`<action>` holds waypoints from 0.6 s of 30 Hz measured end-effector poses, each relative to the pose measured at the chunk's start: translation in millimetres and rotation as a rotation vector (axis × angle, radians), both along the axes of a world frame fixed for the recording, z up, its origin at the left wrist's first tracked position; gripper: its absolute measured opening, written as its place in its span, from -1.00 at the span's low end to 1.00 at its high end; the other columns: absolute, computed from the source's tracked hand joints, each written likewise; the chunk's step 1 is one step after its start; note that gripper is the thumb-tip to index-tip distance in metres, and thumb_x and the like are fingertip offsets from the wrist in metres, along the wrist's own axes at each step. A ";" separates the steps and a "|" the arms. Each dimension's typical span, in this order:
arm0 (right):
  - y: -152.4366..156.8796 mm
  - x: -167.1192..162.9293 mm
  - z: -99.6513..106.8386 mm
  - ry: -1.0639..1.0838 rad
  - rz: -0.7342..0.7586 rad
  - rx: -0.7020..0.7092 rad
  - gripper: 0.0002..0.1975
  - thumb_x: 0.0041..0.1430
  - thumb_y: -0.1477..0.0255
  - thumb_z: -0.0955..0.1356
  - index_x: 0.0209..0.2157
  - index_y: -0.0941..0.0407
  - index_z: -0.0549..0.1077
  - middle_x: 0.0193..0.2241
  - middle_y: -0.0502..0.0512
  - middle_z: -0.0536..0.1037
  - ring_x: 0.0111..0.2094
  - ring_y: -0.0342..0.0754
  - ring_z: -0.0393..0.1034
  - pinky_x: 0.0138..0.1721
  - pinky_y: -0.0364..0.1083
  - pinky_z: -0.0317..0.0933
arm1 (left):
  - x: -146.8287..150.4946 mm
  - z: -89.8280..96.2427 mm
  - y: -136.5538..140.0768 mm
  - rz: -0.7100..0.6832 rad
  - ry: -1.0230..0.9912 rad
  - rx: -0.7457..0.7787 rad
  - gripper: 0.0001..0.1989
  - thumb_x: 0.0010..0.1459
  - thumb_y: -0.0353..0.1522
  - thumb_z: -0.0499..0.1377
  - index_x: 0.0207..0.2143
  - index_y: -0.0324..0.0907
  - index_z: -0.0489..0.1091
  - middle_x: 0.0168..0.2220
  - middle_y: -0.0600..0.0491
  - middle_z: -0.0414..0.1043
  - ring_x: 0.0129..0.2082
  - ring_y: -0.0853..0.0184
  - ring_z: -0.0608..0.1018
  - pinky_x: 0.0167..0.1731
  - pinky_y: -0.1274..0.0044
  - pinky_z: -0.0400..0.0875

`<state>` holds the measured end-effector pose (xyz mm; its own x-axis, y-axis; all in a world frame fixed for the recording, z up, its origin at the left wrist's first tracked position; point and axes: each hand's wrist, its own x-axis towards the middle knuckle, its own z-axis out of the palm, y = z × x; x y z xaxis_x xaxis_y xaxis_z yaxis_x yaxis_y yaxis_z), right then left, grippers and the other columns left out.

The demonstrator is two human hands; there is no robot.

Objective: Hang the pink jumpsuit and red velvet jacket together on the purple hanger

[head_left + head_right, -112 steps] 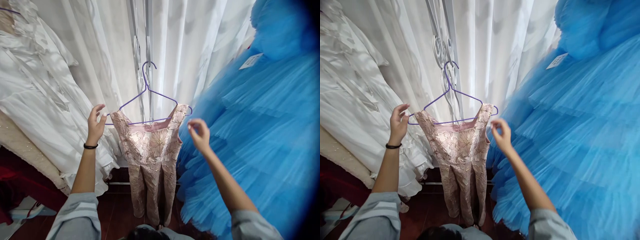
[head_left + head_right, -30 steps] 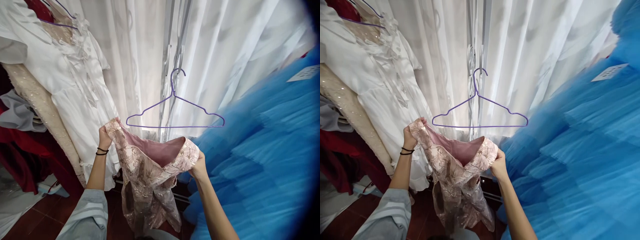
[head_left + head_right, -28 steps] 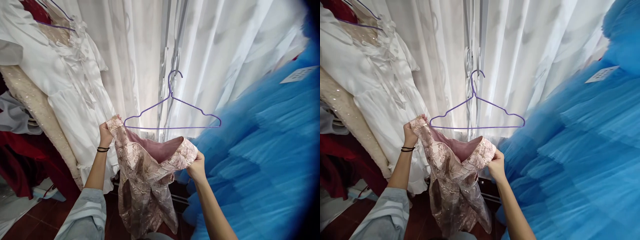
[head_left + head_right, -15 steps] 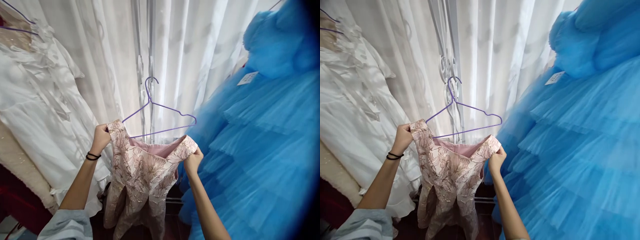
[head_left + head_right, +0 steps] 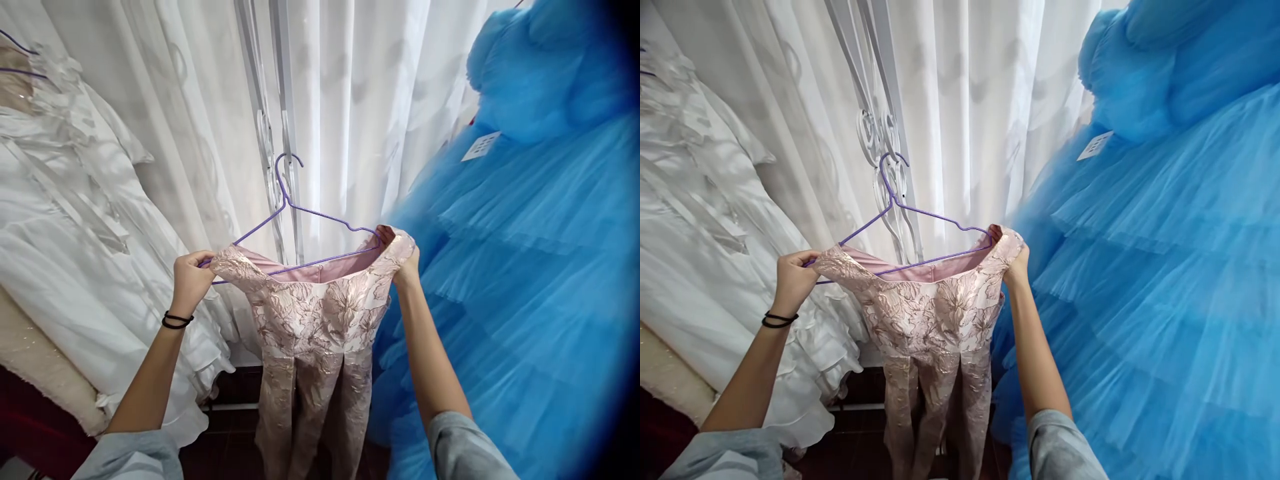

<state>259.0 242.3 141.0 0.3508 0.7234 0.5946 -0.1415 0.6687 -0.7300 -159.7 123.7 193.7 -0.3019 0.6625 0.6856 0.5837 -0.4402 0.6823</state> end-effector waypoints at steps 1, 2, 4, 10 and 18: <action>0.2 0.5 7.6 -0.021 0.021 -0.003 -0.65 -0.08 0.15 0.42 -0.30 0.09 0.48 -0.23 0.17 0.59 -0.15 -0.01 0.50 -0.02 0.02 0.40 | -0.2 0.9 -0.8 0.000 -0.001 -0.002 -0.89 -0.25 -0.35 0.20 -0.62 -0.21 0.49 -0.63 0.09 0.39 -0.54 0.39 0.40 -0.55 0.62 0.27; -0.4 0.3 15.3 -0.036 0.042 -0.015 -0.65 -0.14 0.18 0.46 -0.33 0.10 0.49 -0.28 0.14 0.60 -0.21 -0.02 0.50 -0.06 0.00 0.41 | -0.3 1.5 -1.6 0.004 0.000 -0.004 -0.89 -0.25 -0.35 0.21 -0.62 -0.22 0.49 -0.64 0.10 0.37 -0.55 0.39 0.39 -0.55 0.62 0.26; -4.0 -1.9 31.0 -0.157 0.064 -0.039 -0.65 -0.25 0.22 0.52 -0.43 0.14 0.50 -0.44 0.06 0.56 -0.38 -0.09 0.44 -0.25 -0.07 0.41 | -0.2 1.7 -2.8 0.035 0.029 -0.012 -0.89 -0.24 -0.36 0.22 -0.61 -0.22 0.50 -0.66 0.12 0.31 -0.58 0.43 0.33 -0.58 0.62 0.19; -28.9 -16.7 75.1 -0.796 0.007 -0.100 -0.71 -0.19 0.33 0.46 -0.70 0.20 0.35 -0.77 -0.08 0.25 -0.68 -0.28 0.09 -0.65 -0.25 -0.07 | -2.9 -0.3 0.7 0.113 0.136 0.070 -0.80 -0.18 -0.39 0.26 -0.42 -0.22 0.58 -0.67 0.19 0.18 -0.60 0.49 0.22 -0.56 0.60 0.10; -62.1 -4.0 88.6 -1.160 0.003 -0.171 -0.74 -0.15 0.60 0.32 -0.35 0.21 0.56 -0.48 0.04 0.58 -0.65 -0.21 0.37 -0.67 -0.27 0.16 | -21.7 6.6 26.5 -0.129 0.078 -0.004 -0.78 -0.26 -0.27 0.33 -0.51 -0.21 0.54 -0.49 0.03 0.48 -0.45 0.36 0.46 -0.43 0.58 0.35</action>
